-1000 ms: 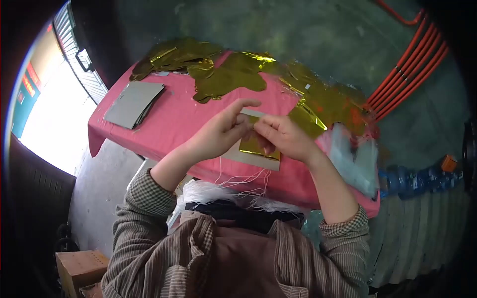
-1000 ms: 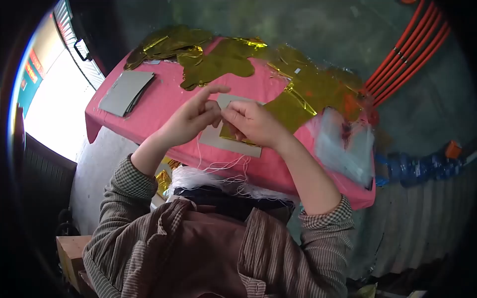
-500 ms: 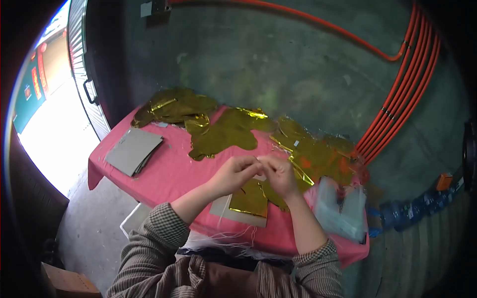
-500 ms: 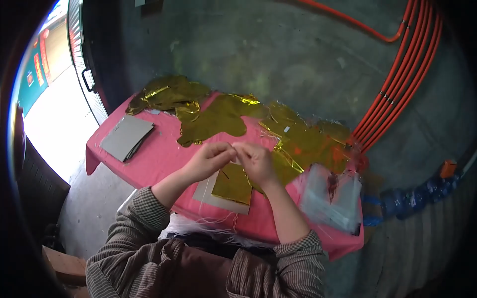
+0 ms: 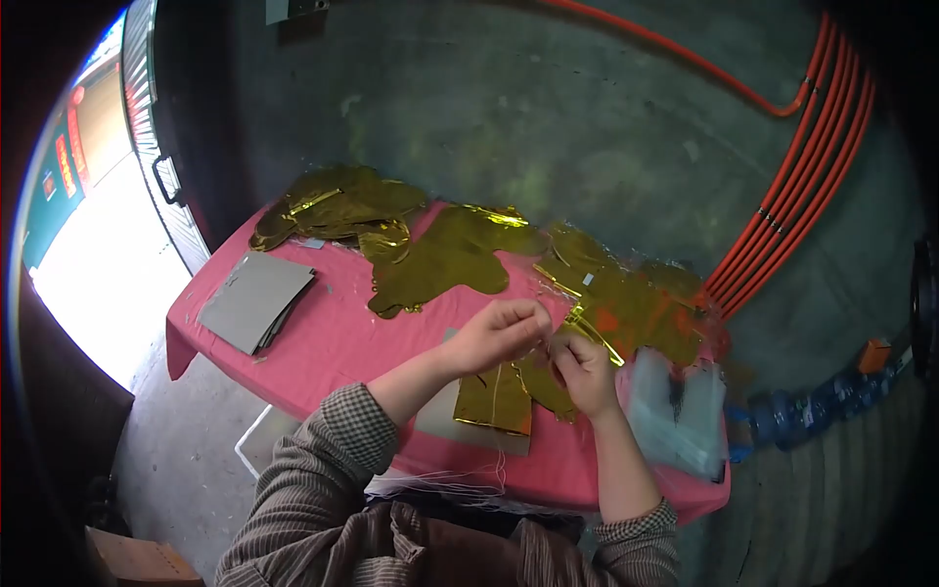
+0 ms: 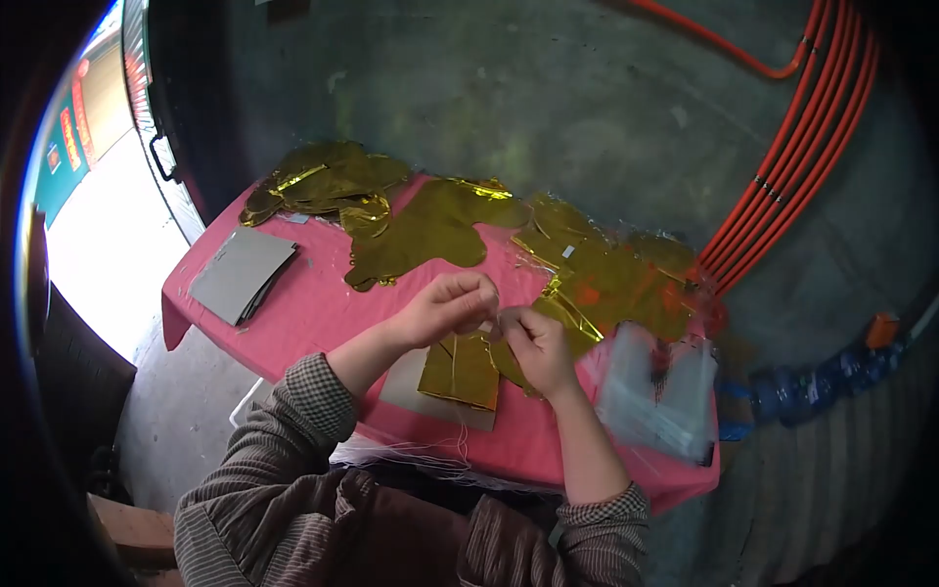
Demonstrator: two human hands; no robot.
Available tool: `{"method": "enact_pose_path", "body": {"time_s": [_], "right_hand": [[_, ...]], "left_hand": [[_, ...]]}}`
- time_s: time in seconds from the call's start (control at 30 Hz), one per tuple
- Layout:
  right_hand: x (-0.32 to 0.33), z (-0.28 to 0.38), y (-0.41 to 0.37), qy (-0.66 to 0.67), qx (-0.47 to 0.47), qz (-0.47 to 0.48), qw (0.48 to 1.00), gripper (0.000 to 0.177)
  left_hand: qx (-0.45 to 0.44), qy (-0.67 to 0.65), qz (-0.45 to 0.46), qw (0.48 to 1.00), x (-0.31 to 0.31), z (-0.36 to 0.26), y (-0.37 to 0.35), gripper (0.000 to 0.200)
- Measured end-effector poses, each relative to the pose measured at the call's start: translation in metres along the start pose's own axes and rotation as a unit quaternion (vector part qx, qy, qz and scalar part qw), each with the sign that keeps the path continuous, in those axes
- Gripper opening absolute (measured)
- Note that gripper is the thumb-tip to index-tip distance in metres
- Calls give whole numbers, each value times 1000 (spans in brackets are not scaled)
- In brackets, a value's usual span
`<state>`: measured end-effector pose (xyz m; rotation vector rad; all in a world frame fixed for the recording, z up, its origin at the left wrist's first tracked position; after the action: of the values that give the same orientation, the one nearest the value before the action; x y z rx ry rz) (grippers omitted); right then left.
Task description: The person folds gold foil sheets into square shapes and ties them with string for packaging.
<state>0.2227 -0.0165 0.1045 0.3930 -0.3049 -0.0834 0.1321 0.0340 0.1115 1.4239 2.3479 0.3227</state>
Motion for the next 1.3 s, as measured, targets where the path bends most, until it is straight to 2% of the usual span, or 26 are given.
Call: {"method": "enact_pose_path", "body": {"time_s": [0.03, 0.07, 0.13, 0.17, 0.27, 0.3, 0.37, 0.4, 0.43, 0.47, 0.53, 0.57, 0.6, 0.67, 0.7, 0.73, 0.8, 0.83, 0.93, 1.0, 1.03, 1.1, 1.13, 1.2, 1.23, 1.3], "right_hand": [[-4, -8, -4, 119, -52, 38, 991, 18], [-3, -6, -6, 116, -55, 34, 991, 18], [-17, 10, -11, 248, -61, 100, 962, 20], [-20, 11, -10, 246, -65, 96, 962, 20], [1, 24, 6, 81, 3, -49, 996, 17], [4, 15, 6, 79, -1, -49, 996, 17], [9, 14, 6, -179, 127, -79, 972, 16], [5, 15, 2, -178, 126, -72, 973, 16], [-8, 1, -4, -39, 10, 12, 999, 17], [-25, -9, -14, 101, -109, 94, 985, 19], [-30, 13, -16, 177, -80, 56, 979, 19], [-25, 17, -14, 209, -65, 15, 976, 19], [-16, 13, -10, 186, -49, -6, 981, 19], [3, 21, -6, -36, -16, -94, 995, 17], [4, 23, -7, -150, 58, -99, 982, 15], [6, 21, -14, -151, 50, -95, 983, 15], [-7, -12, -32, -26, -154, 67, 985, 15], [-12, -9, -39, 52, -186, 96, 976, 17], [-14, 30, -40, 171, -82, 84, 978, 23], [-2, 42, -27, 44, -32, -6, 998, 21], [6, 46, -24, -118, -17, -86, 989, 18], [8, 27, -24, -242, -1, -72, 968, 14], [4, 16, -29, -248, -47, -23, 967, 14], [-17, 3, -47, -34, -180, 132, 974, 15], [-26, 17, -49, 61, -140, 134, 979, 18], [-17, 26, -40, 62, -109, 79, 989, 18]], "left_hand": [[-25, 7, -6, 1000, 9, 5, 3, 23], [-25, 2, -2, 1000, 13, 11, 2, 23], [23, 2, 6, 1000, 14, 30, -3, 23], [-7, -16, 32, 999, 4, 33, -5, 22], [32, 33, 80, 996, -10, 38, -12, 19], [33, 29, 80, 996, -6, 37, -13, 19], [30, -42, 49, 997, 8, 31, -12, 18], [21, -61, 11, 998, 16, 21, -11, 18], [20, -65, 4, 998, 23, 20, -11, 18], [40, -47, 52, 997, 20, 22, -11, 19], [90, -49, 136, 985, 3, 31, -17, 21], [96, -58, 134, 985, -3, 36, -19, 21], [117, -47, 149, 981, -11, 43, -22, 22], [156, -57, 186, 968, -23, 52, -26, 25], [139, -69, 175, 972, -23, 49, -26, 25], [122, -81, 161, 976, -20, 44, -24, 24], [106, -151, 149, 972, -12, 38, -21, 22], [99, -192, 148, 965, -11, 37, -21, 22], [126, -190, 177, 957, -26, 45, -26, 20], [143, -197, 185, 952, -34, 54, -35, 20], [156, -177, 197, 952, -37, 56, -36, 20], [162, -154, 219, 950, -38, 53, -31, 20], [149, -177, 202, 952, -29, 48, -28, 20], [135, -220, 177, 950, -15, 44, -24, 21], [131, -221, 177, 950, -17, 46, -23, 21], [162, -185, 169, 955, -26, 58, -28, 22]]}}
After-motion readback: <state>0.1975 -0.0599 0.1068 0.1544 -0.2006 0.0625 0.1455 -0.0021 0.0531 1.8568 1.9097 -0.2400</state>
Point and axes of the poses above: each hand's wrist, its own y-axis towards the middle knuckle, its own x-axis out of the back of the hand, z = x × y, the point moved 8 cm from there along y, towards the middle knuckle, and after that the axes turned 2 degrees about -x, right-handed, at the moved point
